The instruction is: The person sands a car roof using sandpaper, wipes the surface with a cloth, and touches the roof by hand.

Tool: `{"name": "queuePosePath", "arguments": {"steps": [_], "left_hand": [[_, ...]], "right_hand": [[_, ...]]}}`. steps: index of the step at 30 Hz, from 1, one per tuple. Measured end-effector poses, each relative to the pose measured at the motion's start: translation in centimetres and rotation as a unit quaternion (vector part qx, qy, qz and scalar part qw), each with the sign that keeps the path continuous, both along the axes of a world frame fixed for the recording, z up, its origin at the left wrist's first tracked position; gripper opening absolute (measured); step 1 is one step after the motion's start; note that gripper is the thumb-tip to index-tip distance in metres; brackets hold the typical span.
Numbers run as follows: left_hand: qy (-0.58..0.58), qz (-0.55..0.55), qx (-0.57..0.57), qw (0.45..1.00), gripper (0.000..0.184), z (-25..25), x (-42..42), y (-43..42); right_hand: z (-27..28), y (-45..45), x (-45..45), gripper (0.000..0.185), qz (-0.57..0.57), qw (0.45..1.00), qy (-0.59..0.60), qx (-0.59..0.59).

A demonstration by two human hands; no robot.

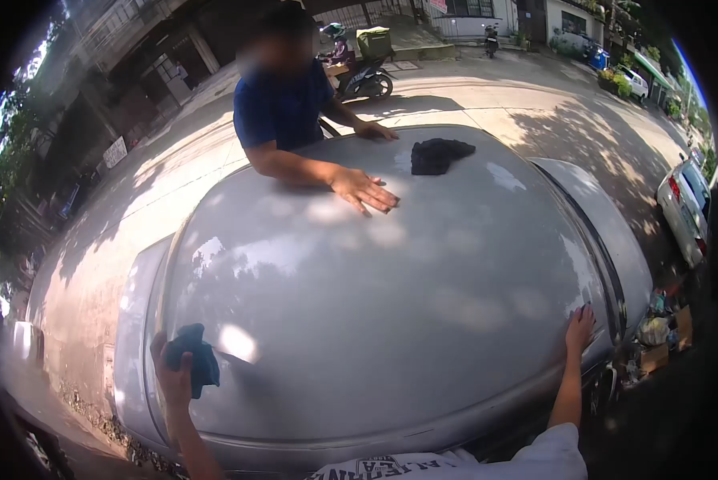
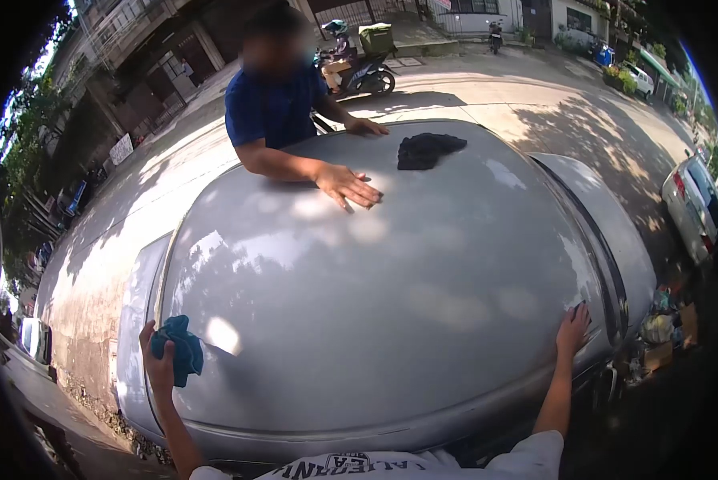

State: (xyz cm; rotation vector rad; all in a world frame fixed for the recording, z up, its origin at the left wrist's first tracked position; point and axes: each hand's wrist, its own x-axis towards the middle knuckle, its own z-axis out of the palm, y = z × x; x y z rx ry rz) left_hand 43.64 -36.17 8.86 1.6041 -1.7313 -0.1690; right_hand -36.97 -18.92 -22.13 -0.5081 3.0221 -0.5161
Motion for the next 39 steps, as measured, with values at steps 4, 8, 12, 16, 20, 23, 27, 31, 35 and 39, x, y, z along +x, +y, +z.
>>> {"name": "queuePosePath", "arguments": {"steps": [4,8,12,16,20,23,27,31,35,39], "left_hand": [[-0.184,0.064,0.141,0.971,0.077,-8.0,-6.8,2.2],[-0.109,0.006,0.003,0.994,0.061,-10.5,-8.0,-3.6],[-0.143,0.021,-0.111,0.983,0.028,-10.8,-8.9,-15.1],[-0.117,-0.217,-0.029,0.969,0.019,-11.7,-25.1,-18.2],[-0.104,-0.494,0.053,0.862,0.024,-15.0,-44.1,-11.0],[-0.132,-0.617,0.147,0.761,0.033,-16.7,-52.6,0.2],[-0.083,-0.653,0.086,0.748,0.054,-19.3,-53.0,5.9],[-0.018,-0.497,0.118,0.86,0.121,-14.5,-40.5,-3.9],[-0.137,-0.196,0.072,0.968,0.083,-13.3,-20.1,-11.6],[-0.227,0.188,0.097,0.951,0.067,-12.4,-0.4,-11.7]], "right_hand": [[-1.0,0.4,-0.8,0.056,0.017,1.0,0.006,0.01],[-2.0,1.3,-1.7,0.051,0.057,0.998,0.034,-0.021],[-5.0,2.9,-4.0,0.05,0.112,0.988,0.093,-0.05],[-1.9,1.5,-1.8,0.05,0.082,0.993,0.06,-0.062],[-1.5,1.2,-1.5,0.051,0.087,0.99,0.063,-0.088],[-0.9,1.1,-1.9,0.053,0.104,0.988,0.062,-0.093],[0.1,0.7,-1.3,0.055,0.099,0.993,0.034,-0.052],[0.8,0.5,-0.5,0.055,0.141,0.989,0.029,-0.032],[-2.1,-2.5,-1.5,0.06,0.167,0.983,0.049,-0.053],[6.7,-7.6,12.2,0.062,0.17,0.985,0.016,0.039]]}}
